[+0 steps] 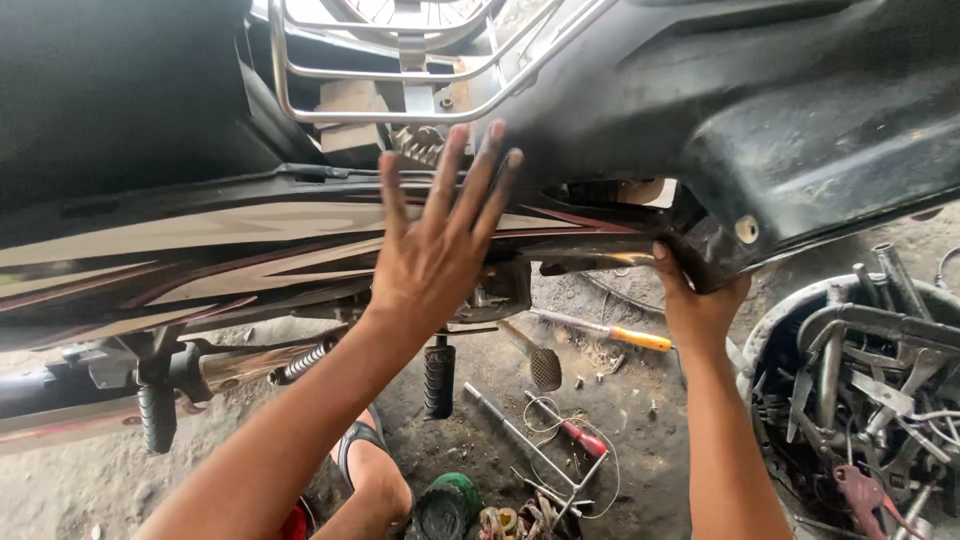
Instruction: The person is working on the side panel of a motorcycle, using a wrench to tighten bolts and adjusting the panel's position. They also use pliers to manipulate a small component near the engine area.
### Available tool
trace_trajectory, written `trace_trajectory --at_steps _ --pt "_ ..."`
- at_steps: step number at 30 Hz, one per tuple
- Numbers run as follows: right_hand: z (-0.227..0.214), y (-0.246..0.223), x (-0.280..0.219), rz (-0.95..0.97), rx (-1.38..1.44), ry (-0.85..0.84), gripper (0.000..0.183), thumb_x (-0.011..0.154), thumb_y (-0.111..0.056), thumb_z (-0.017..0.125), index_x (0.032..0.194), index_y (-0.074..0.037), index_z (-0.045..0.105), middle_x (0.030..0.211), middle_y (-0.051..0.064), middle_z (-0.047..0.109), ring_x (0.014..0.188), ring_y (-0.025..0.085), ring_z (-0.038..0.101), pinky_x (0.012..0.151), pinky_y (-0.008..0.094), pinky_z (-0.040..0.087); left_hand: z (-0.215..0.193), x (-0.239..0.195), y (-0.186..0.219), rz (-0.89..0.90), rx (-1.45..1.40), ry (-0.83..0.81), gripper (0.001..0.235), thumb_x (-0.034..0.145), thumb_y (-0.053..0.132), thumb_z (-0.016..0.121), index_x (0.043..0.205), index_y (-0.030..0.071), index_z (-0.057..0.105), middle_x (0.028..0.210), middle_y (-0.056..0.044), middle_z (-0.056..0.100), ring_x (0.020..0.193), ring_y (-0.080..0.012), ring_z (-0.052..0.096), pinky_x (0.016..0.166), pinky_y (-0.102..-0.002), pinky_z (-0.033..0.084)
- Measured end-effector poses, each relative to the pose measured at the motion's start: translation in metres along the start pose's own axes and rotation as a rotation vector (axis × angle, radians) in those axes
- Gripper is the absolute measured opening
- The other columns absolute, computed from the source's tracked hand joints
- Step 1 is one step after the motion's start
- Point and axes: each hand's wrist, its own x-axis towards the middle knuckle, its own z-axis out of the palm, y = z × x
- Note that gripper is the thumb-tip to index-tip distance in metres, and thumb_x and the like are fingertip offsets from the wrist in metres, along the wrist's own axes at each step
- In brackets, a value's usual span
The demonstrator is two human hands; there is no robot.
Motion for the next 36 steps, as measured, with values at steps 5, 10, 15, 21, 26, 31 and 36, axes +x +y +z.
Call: trace_trajectory --at_steps 5,10,15,21,26,31,36 --pt "0.001 -0.010 0.002 -0.014 0.081 0.006 0.059 0.091 -0.004 0.083 0.130 0.008 0.041 0.120 0.019 0.055 0.101 0.027 0.061 0.087 0.034 0.051 -0.003 0.012 -0.006 0.039 -0.246 0.046 0.076 0.102 0.016 0.057 0.168 0.005 0.021 0.172 -0.021 0.013 0.159 -0.0337 0.015 0.123 -0.065 0.004" --pt "0.001 -0.005 0.001 -0.010 0.137 -0.018 0.068 0.091 0.004 0.079 0.140 0.005 0.032 0.135 0.024 0.051 0.121 0.035 0.058 0.104 0.038 0.050 -0.013 0.011 -0.010 0.060 -0.317 0.056 0.064 0.109 0.016 0.055 0.166 0.003 0.030 0.169 -0.022 0.017 0.157 -0.0341 0.025 0.122 -0.058 0.029" --pt "0.002 0.018 -0.001 0.067 0.120 0.022 0.073 0.093 -0.009 0.083 0.136 0.007 0.026 0.134 0.024 0.047 0.118 0.032 0.059 0.097 0.034 0.050 -0.020 0.010 -0.011 0.064 -0.304 0.040 0.068 0.107 0.017 0.055 0.167 0.004 0.027 0.170 -0.022 0.014 0.158 -0.0326 0.022 0.120 -0.055 0.034" --pt "-0.004 -0.034 -0.004 -0.108 0.113 0.005 0.053 0.093 0.001 0.081 0.132 0.007 0.046 0.120 0.020 0.065 0.098 0.028 0.069 0.083 0.032 0.056 -0.023 0.007 -0.011 0.054 -0.289 0.086 0.064 0.109 0.016 0.055 0.166 0.003 0.031 0.169 -0.020 0.020 0.157 -0.0312 0.028 0.118 -0.053 0.030" --pt "-0.003 -0.027 0.004 -0.009 0.043 -0.004 0.066 0.091 -0.001 0.083 0.139 0.005 0.037 0.126 0.021 0.062 0.107 0.031 0.068 0.091 0.034 0.057 -0.025 0.006 -0.007 0.032 -0.287 0.096 0.066 0.107 0.014 0.059 0.167 0.005 0.033 0.170 -0.019 0.020 0.157 -0.0307 0.027 0.119 -0.055 0.028" --pt "-0.004 -0.040 -0.002 -0.129 0.057 0.024 0.068 0.093 0.003 0.082 0.144 0.005 0.038 0.128 0.023 0.061 0.108 0.034 0.066 0.093 0.038 0.056 -0.025 0.007 -0.008 0.023 -0.312 0.003 0.081 0.100 0.002 0.060 0.169 0.007 0.019 0.171 -0.018 0.009 0.159 -0.0327 0.016 0.124 -0.057 0.025" --pt "-0.005 -0.051 -0.002 -0.066 0.073 -0.027 0.060 0.091 -0.001 0.083 0.137 0.006 0.045 0.118 0.020 0.066 0.094 0.026 0.068 0.081 0.032 0.056 -0.031 0.007 -0.009 -0.062 -0.661 -0.090 0.089 0.097 -0.016 0.060 0.167 0.017 0.016 0.174 -0.010 0.007 0.162 -0.0446 0.016 0.123 -0.066 -0.004"
